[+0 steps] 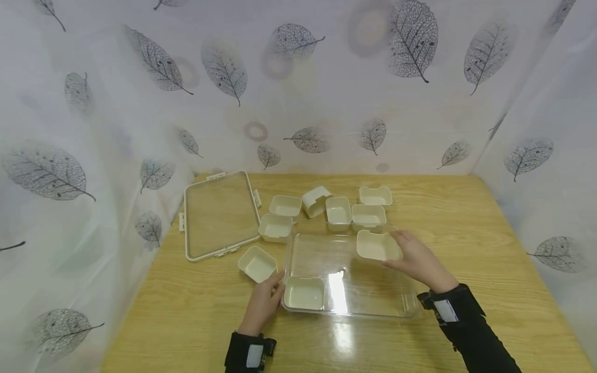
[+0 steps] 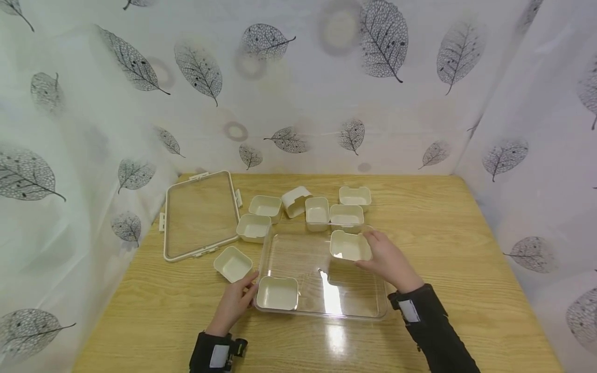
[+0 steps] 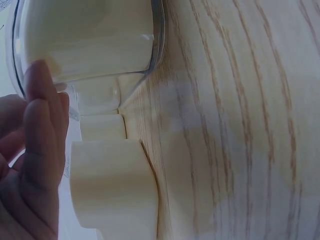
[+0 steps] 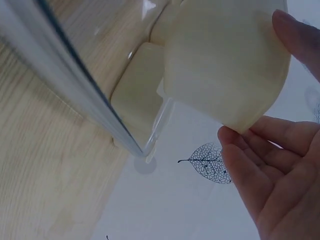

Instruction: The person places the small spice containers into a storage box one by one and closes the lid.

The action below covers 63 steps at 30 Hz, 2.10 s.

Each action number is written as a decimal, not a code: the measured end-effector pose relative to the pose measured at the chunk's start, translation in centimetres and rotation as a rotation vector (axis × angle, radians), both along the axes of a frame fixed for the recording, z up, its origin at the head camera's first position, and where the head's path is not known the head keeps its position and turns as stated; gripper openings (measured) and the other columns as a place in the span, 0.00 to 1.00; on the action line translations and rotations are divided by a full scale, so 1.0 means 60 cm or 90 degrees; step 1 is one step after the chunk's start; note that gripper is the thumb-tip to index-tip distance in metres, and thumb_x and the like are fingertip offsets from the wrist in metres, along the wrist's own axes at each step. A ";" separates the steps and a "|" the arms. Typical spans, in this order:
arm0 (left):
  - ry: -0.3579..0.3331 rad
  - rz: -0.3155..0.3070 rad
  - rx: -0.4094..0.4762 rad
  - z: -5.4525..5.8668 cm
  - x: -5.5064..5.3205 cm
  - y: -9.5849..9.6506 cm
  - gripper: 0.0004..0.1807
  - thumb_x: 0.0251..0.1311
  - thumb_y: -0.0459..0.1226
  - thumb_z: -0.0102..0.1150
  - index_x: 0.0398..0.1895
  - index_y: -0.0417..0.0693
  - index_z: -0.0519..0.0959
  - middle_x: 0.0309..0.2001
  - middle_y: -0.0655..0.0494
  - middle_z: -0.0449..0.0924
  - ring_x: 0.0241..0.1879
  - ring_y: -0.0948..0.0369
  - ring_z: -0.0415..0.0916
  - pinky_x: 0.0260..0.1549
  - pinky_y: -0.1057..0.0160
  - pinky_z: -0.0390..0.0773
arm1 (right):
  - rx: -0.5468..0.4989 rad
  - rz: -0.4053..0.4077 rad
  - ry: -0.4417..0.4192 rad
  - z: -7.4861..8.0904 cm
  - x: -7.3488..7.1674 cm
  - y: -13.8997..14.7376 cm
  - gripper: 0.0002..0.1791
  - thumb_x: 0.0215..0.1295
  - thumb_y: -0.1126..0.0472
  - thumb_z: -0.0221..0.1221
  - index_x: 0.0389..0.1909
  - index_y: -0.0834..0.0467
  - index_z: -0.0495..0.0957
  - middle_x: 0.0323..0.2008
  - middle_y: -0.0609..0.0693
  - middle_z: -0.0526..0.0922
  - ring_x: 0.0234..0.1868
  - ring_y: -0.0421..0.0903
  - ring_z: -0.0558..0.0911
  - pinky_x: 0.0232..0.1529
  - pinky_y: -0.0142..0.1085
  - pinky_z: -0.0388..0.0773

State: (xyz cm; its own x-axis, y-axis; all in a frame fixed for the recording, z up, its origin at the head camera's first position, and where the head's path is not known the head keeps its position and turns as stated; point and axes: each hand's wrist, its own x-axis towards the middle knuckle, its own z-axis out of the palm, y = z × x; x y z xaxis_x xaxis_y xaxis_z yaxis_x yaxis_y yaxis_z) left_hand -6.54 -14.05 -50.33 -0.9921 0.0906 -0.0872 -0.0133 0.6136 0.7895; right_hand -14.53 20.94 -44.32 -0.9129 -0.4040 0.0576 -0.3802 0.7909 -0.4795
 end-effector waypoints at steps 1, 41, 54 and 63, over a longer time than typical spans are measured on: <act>0.000 0.000 0.001 0.000 0.000 0.000 0.20 0.60 0.32 0.49 0.55 0.34 0.68 0.27 0.53 0.74 0.16 0.68 0.68 0.15 0.70 0.70 | 0.005 0.003 -0.006 -0.002 0.002 -0.002 0.41 0.43 0.57 0.68 0.54 0.75 0.61 0.52 0.73 0.64 0.53 0.67 0.63 0.51 0.56 0.61; 0.011 -0.006 -0.006 0.000 -0.002 0.000 0.19 0.59 0.31 0.50 0.54 0.33 0.69 0.29 0.50 0.76 0.18 0.68 0.68 0.16 0.70 0.71 | 0.075 0.142 0.027 -0.034 0.021 -0.080 0.39 0.39 0.54 0.69 0.48 0.77 0.68 0.46 0.68 0.71 0.47 0.60 0.72 0.47 0.48 0.69; 0.002 -0.006 0.003 -0.003 -0.001 -0.002 0.20 0.60 0.32 0.49 0.55 0.34 0.68 0.29 0.51 0.75 0.17 0.68 0.68 0.16 0.70 0.70 | 0.097 0.169 0.015 -0.041 0.020 -0.082 0.38 0.36 0.53 0.69 0.46 0.75 0.71 0.42 0.64 0.74 0.43 0.57 0.74 0.44 0.45 0.71; 0.012 -0.005 0.007 -0.004 -0.001 0.000 0.19 0.60 0.31 0.49 0.54 0.33 0.69 0.30 0.50 0.76 0.19 0.68 0.68 0.17 0.70 0.71 | 0.122 0.164 -0.037 -0.043 0.019 -0.081 0.39 0.33 0.51 0.69 0.45 0.73 0.72 0.37 0.56 0.73 0.35 0.47 0.73 0.36 0.40 0.73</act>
